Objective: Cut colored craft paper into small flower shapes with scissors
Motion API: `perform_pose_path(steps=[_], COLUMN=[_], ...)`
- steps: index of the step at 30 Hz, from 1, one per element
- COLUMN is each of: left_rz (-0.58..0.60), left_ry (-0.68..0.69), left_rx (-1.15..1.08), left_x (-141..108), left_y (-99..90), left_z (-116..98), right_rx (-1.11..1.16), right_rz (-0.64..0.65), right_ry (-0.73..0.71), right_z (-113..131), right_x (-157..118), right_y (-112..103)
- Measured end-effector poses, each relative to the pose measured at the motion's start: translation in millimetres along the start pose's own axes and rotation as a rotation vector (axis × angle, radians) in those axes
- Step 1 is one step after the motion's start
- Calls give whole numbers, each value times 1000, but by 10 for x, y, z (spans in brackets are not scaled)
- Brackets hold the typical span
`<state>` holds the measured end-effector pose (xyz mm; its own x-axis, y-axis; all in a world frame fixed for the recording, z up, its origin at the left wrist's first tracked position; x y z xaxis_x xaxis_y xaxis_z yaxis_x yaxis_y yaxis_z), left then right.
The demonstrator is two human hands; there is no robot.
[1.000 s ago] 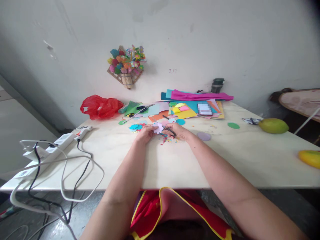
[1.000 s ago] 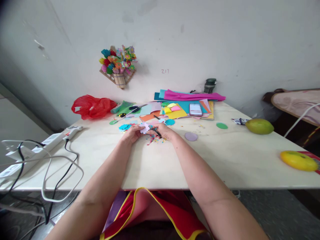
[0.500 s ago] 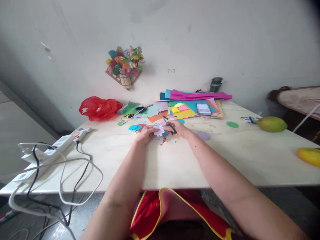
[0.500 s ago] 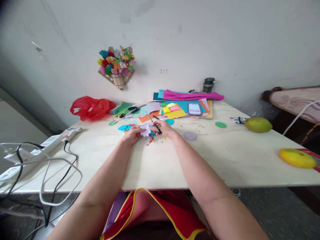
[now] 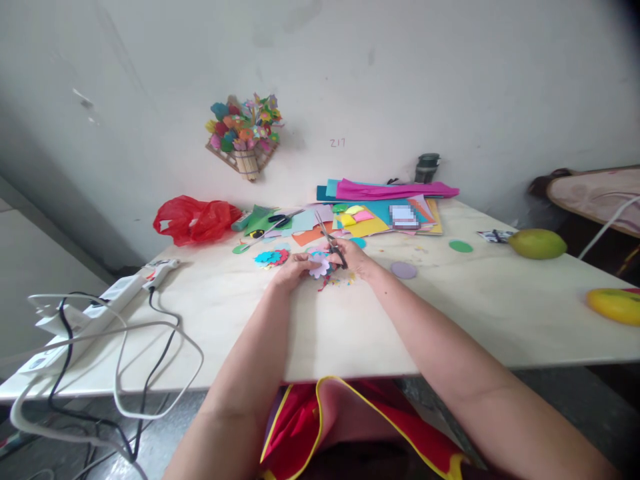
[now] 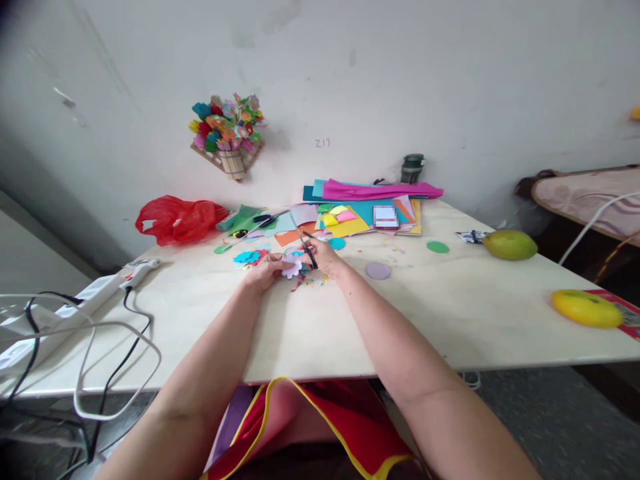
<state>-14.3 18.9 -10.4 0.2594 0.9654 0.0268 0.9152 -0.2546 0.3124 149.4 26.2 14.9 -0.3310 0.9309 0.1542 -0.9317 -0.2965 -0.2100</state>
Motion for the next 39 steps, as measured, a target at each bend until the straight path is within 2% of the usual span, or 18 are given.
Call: perform_pose_path(steps=[3, 10, 17, 27, 39], left_rz=[-44, -61, -87, -136, -84], left_ry=[30, 42, 116, 140, 119], left_rx=[-55, -127, -135, -173, -194], left_x=[21, -4, -16, 12, 5], left_y=[-31, 9, -9, -107, -100], left_z=[9, -21, -69, -86, -83], right_rx=[12, 26, -15, -227, -318], right_rz=[8, 43, 76, 306, 455], right_ry=[2, 12, 48, 87, 57], right_z=[-9, -31, -84, -8, -59], right_x=[1, 1, 13, -101, -57], right_y=[4, 59, -63, -171, -196])
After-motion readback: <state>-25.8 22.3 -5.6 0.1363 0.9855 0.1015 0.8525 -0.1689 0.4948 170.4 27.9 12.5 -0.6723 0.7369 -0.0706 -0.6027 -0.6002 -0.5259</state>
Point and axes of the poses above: each hand's wrist, its own x-axis towards the middle knuckle, its own y-axis out of the palm, z = x × y, the point moved 3 cm from there along x, towards the middle knuckle, and after that the axes turned 13 degrees about -x, right-handed, at the moved point
